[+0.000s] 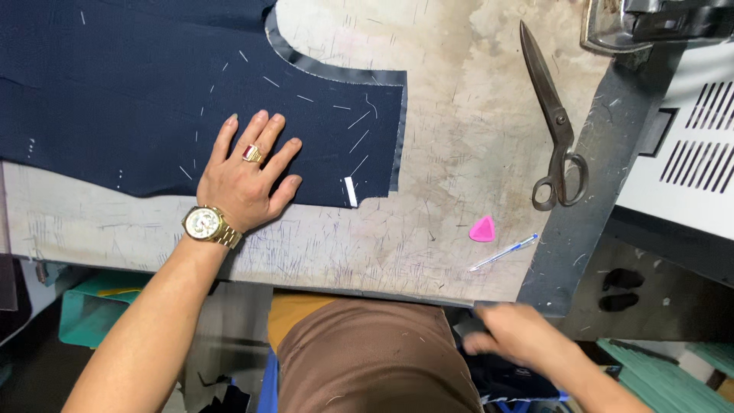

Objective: The person marks fabric pieces for a suit jacket using a ruler and pen, trims the edges with large shears, and then brushes lint off a piece of the jacket.

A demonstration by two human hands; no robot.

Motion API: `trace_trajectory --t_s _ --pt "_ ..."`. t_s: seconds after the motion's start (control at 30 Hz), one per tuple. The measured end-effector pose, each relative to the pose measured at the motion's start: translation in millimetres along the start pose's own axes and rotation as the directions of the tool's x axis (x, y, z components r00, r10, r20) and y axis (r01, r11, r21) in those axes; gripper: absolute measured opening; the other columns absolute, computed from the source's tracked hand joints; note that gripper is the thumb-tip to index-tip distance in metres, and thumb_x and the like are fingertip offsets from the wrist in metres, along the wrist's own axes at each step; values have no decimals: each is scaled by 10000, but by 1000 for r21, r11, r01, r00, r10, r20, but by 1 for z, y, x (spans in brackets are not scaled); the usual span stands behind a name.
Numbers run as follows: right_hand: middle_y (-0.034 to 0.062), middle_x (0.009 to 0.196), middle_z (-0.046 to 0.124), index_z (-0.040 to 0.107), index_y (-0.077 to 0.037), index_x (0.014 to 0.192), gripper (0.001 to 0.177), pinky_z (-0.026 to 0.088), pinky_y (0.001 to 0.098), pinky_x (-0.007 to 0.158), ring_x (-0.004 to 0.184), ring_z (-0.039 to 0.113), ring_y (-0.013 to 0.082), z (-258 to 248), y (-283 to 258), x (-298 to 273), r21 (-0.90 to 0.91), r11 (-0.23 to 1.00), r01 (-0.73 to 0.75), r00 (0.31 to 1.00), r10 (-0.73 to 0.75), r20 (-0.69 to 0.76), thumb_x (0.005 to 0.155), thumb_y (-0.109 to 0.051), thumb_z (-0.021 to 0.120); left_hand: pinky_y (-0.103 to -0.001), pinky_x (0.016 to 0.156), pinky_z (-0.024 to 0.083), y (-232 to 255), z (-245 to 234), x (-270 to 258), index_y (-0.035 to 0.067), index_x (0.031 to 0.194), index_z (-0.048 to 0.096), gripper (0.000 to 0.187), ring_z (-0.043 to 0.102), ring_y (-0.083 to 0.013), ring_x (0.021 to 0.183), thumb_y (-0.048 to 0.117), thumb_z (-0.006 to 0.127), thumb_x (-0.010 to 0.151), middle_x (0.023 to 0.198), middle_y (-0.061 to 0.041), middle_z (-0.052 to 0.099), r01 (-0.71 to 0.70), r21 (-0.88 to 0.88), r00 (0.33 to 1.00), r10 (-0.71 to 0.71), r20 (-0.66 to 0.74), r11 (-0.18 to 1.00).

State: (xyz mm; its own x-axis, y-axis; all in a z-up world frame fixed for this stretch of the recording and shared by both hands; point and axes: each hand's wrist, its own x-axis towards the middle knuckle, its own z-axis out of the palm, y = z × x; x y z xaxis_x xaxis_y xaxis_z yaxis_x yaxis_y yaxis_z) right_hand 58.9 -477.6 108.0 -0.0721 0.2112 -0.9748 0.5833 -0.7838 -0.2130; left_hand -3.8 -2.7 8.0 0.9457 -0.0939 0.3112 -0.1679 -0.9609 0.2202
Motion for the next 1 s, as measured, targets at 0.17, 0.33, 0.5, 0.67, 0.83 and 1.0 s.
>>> trace_trajectory --t_s 0.17,0.33,0.5,0.67,0.83,1.0 --pt "174 1067 750 704 -47 1233 256 591 455 809 949 712 369 -113 -80 58 0 858 514 262 -157 -952 992 -80 625 -566 1190 303 -1 1 1 188 1383 668 451 528 -336 1413 420 580 1006 1517 -142 592 -17 19 1000 17 -6 1000" --pt "153 1161 708 661 -10 1297 331 582 395 846 990 679 328 -216 -115 158 -266 875 404 -375 -107 -921 1003 -143 734 -575 1178 335 -3 0 6 160 1366 670 468 547 -354 1384 430 564 1000 1484 -174 598 -54 27 998 55 -21 998" --pt "138 968 688 705 -15 1155 147 560 418 819 932 684 347 -206 -69 111 26 838 546 -6 34 -999 1050 -78 624 -564 1193 302 -3 0 3 170 1375 664 455 535 -338 1401 415 596 997 1495 -159 598 -20 -7 1000 20 -7 1000" --pt "167 739 763 713 -62 988 201 592 481 794 707 759 358 -104 -50 15 371 878 302 939 -206 -276 948 -244 637 -574 1187 311 3 -8 3 175 1357 648 530 535 -346 1392 520 590 958 1490 -168 586 -87 -74 996 85 -36 993" --pt "104 866 816 751 -203 1145 217 626 451 738 825 790 315 -56 -64 74 208 899 386 578 -59 -814 970 -283 651 -568 1104 411 6 -14 8 113 1155 704 397 625 -343 1271 461 629 980 1321 -181 675 -266 -81 961 258 -99 961" --pt "269 1480 532 630 -93 1325 522 259 746 1141 1384 488 439 -148 -155 115 -428 897 109 -164 -408 -898 869 -315 754 -528 1035 499 2 0 -5 66 1018 705 286 672 -359 1198 341 627 1022 1243 -192 711 -317 -100 929 287 -234 943"
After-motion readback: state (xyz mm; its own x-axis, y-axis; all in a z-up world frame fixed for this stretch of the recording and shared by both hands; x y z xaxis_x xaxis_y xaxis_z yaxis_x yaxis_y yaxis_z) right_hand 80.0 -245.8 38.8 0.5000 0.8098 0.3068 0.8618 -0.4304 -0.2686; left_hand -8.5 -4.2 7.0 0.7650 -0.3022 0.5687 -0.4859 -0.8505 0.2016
